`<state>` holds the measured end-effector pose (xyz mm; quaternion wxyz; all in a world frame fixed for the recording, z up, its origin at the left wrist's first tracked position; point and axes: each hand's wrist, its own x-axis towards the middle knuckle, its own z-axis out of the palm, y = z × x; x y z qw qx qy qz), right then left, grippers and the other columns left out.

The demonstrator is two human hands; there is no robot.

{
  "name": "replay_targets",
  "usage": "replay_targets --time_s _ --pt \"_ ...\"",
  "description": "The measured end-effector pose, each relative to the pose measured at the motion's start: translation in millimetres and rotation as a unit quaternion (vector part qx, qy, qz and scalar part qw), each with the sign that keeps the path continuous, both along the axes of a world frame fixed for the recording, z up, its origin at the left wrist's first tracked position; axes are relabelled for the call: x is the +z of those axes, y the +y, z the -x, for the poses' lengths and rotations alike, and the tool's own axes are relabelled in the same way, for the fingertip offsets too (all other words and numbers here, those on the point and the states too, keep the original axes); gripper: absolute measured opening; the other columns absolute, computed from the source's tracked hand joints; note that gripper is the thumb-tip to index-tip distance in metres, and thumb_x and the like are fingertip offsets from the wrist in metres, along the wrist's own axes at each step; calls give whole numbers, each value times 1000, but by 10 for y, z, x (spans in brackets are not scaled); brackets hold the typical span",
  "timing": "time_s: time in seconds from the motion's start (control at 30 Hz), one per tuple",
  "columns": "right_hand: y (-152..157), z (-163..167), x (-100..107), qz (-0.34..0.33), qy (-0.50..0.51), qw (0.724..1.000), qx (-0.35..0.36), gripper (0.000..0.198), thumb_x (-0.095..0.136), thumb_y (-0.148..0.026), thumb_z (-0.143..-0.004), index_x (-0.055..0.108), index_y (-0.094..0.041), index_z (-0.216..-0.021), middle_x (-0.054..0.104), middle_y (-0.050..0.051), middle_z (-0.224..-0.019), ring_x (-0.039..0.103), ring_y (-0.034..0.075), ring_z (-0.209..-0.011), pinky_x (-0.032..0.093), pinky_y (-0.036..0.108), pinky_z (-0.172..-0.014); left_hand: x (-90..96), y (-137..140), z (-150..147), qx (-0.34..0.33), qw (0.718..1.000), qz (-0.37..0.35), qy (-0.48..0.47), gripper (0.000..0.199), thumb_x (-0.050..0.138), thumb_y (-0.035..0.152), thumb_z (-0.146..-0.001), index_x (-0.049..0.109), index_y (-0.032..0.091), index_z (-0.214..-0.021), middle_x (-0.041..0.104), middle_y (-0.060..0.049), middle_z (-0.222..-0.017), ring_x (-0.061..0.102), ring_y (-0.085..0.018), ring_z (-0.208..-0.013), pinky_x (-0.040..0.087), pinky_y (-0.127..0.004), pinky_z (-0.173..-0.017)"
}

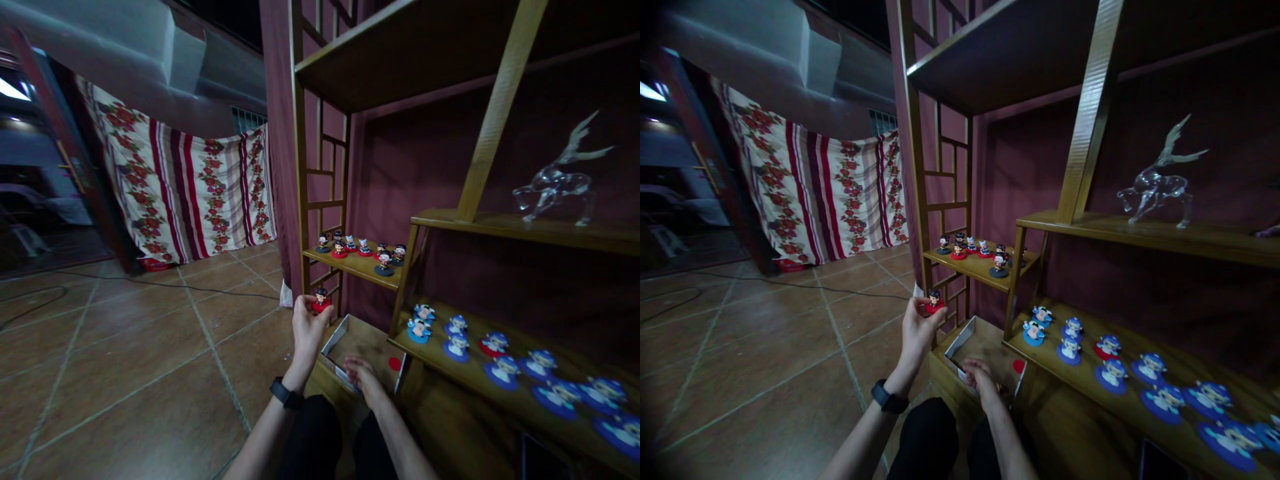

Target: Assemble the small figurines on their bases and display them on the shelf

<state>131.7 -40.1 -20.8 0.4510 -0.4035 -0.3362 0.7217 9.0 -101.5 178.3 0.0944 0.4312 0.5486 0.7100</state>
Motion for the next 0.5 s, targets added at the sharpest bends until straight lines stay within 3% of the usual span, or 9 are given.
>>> replay_targets --time_s 0.13,0.3,0.4,0.5 --pt "-3 -4 -17 -1 4 1000 2 27 75 -21 -46 63 -18 -70 66 -2 -61 54 8 -49 40 19 -47 99 -29 -47 -78 993 -6 -90 39 76 30 -53 52 17 -81 59 1 -71 54 -10 -59 42 -23 -57" --pt "24 -12 -78 -2 4 1000 0 30 75 -23 -47 64 -18 -74 66 -2 -62 55 9 -52 42 19 -49 130 -31 -59 -181 962 5 -206 42 79 34 -50 52 16 -76 62 0 -71 56 -10 -58 41 -23 -57" --pt "43 -7 -100 -3 6 1000 2 32 76 -23 -46 63 -18 -75 65 -2 -61 55 9 -51 42 20 -49 187 -36 -71 -207 954 5 -215 43 80 34 -48 53 15 -76 63 -1 -75 58 -11 -63 43 -25 -62" --pt "58 9 -108 -4 10 1000 1 34 77 -24 -44 64 -18 -75 64 -2 -60 55 10 -50 42 20 -48 315 -27 -105 -188 967 -11 -172 43 80 33 -50 53 16 -80 64 -2 -79 59 -12 -68 44 -25 -66"
